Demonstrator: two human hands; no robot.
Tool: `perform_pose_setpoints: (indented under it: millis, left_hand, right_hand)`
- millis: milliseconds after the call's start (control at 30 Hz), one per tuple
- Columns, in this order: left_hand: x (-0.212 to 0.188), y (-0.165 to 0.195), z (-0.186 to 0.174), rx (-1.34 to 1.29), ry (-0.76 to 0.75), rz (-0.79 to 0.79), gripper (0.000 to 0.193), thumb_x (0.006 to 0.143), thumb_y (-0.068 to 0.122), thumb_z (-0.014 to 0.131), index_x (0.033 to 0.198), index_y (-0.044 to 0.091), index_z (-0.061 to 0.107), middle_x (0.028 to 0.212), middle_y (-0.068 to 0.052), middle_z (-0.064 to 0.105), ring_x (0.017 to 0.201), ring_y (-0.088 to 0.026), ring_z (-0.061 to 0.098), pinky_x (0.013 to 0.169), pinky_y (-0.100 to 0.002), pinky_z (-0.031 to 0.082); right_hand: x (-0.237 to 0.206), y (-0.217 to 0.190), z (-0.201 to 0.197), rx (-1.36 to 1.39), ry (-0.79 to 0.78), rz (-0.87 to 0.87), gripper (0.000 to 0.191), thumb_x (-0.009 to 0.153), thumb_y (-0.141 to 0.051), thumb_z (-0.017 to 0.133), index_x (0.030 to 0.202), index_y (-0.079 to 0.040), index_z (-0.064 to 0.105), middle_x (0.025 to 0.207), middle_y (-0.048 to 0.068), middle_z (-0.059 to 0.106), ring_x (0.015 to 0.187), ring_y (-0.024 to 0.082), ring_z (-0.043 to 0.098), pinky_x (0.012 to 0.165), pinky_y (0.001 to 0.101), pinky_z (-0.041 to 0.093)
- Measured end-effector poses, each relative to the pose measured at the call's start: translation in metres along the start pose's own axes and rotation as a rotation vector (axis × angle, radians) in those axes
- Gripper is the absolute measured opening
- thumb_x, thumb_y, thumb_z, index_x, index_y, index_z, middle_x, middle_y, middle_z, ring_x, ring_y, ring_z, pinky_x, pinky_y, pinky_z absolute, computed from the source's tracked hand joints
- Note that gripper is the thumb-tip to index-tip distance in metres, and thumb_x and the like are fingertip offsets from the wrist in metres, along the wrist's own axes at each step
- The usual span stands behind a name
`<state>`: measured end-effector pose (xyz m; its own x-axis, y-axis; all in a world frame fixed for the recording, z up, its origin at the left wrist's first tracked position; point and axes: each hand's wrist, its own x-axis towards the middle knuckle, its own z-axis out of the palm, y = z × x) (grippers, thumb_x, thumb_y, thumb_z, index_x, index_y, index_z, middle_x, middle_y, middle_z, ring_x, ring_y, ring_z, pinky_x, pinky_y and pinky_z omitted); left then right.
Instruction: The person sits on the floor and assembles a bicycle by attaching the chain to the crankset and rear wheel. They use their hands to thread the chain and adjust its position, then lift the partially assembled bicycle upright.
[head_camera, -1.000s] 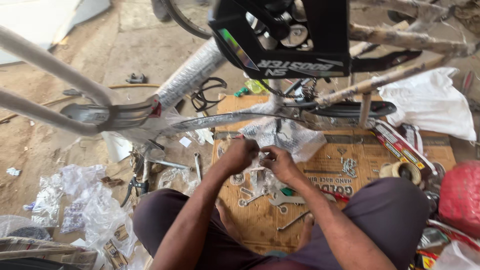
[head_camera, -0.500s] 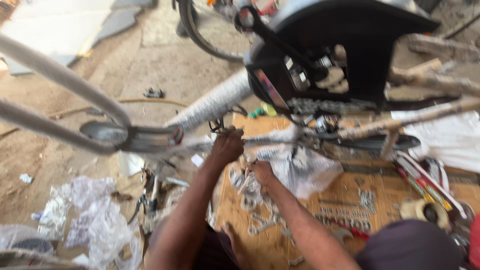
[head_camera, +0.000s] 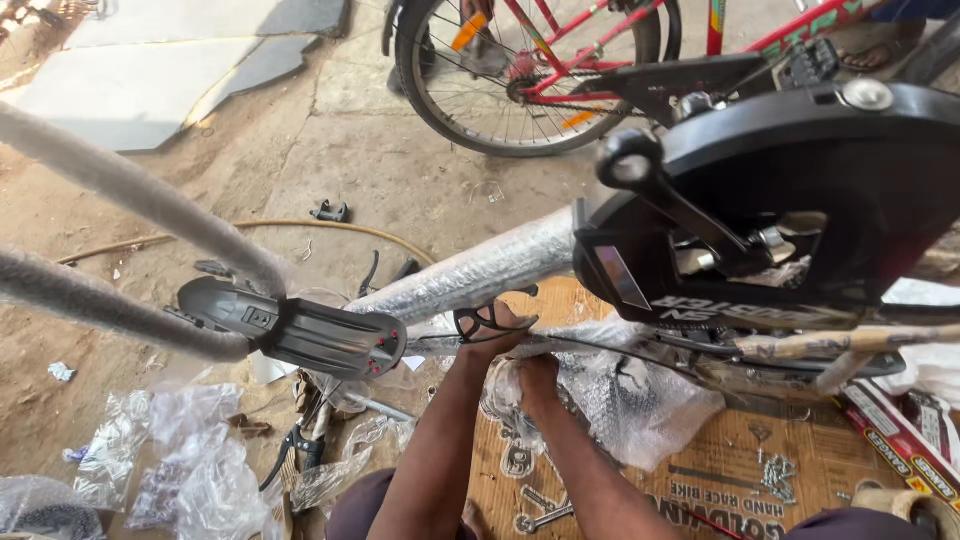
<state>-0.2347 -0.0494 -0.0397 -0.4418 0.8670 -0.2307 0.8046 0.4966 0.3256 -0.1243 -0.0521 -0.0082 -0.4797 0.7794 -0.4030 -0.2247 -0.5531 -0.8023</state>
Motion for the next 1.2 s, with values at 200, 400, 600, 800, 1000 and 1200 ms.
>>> perform_pose_setpoints:
  millis: [200, 400, 600, 800, 1000, 1200]
  left_hand:
    - [0.006, -0.006, 0.022, -0.039, 0.139, 0.007, 0.034, 0.089, 0.041, 0.068, 0.095, 0.01, 0.08, 0.093, -0.015, 0.073, 0.087, -0.034, 0.073, 0.078, -0.048, 0.057]
    - [-0.014, 0.01, 0.038, -0.468, 0.549, 0.067, 0.026, 0.091, 0.03, 0.065, 0.087, 0.004, 0.063, 0.083, -0.022, 0.069, 0.08, -0.042, 0.067, 0.069, -0.054, 0.052]
    - [-0.045, 0.041, 0.037, -0.767, 0.568, 0.044, 0.029, 0.096, 0.026, 0.051, 0.086, 0.001, 0.059, 0.085, -0.025, 0.066, 0.083, -0.041, 0.063, 0.076, -0.055, 0.049]
    - [-0.086, 0.042, 0.03, -0.614, 0.396, -0.228, 0.045, 0.086, 0.039, 0.072, 0.105, -0.001, 0.063, 0.093, -0.025, 0.071, 0.085, -0.039, 0.069, 0.077, -0.051, 0.054]
    - [-0.091, 0.025, 0.046, -0.544, 0.199, -0.125, 0.028, 0.08, 0.028, 0.078, 0.093, 0.002, 0.077, 0.094, -0.021, 0.075, 0.086, -0.035, 0.073, 0.081, -0.044, 0.056]
    - [-0.071, 0.027, 0.065, -0.504, 0.166, -0.081, 0.027, 0.082, 0.03, 0.076, 0.096, 0.007, 0.077, 0.095, -0.02, 0.075, 0.085, -0.036, 0.071, 0.081, -0.045, 0.055]
  right_hand:
    - [-0.008, -0.007, -0.005, -0.134, -0.136, -0.01, 0.021, 0.084, -0.012, 0.072, 0.104, -0.005, 0.071, 0.095, 0.003, 0.072, 0.082, 0.015, 0.064, 0.074, 0.034, 0.051]
    - [-0.023, -0.003, -0.025, -0.902, -0.107, -0.298, 0.022, 0.088, -0.017, 0.071, 0.101, 0.0, 0.072, 0.096, 0.014, 0.074, 0.087, 0.025, 0.068, 0.081, 0.0361, 0.053]
    - [-0.028, -0.027, -0.085, -1.813, -0.433, -0.314, 0.029, 0.085, -0.018, 0.072, 0.106, 0.001, 0.071, 0.117, 0.024, 0.068, 0.108, 0.038, 0.067, 0.097, 0.043, 0.054]
    - [-0.032, -0.071, -0.108, -1.607, -0.456, -0.098, 0.033, 0.101, -0.032, 0.062, 0.116, -0.006, 0.074, 0.115, 0.02, 0.074, 0.101, 0.03, 0.07, 0.094, 0.0431, 0.053]
    - [-0.029, -0.081, -0.106, -1.1, -0.42, -0.057, 0.025, 0.1, -0.021, 0.06, 0.109, -0.004, 0.075, 0.087, 0.015, 0.071, 0.08, 0.027, 0.063, 0.077, 0.0441, 0.054]
    - [-0.003, -0.062, -0.108, -1.377, -0.778, -0.806, 0.03, 0.087, -0.005, 0.055, 0.111, -0.006, 0.073, 0.097, 0.018, 0.072, 0.091, 0.036, 0.069, 0.078, 0.0468, 0.053]
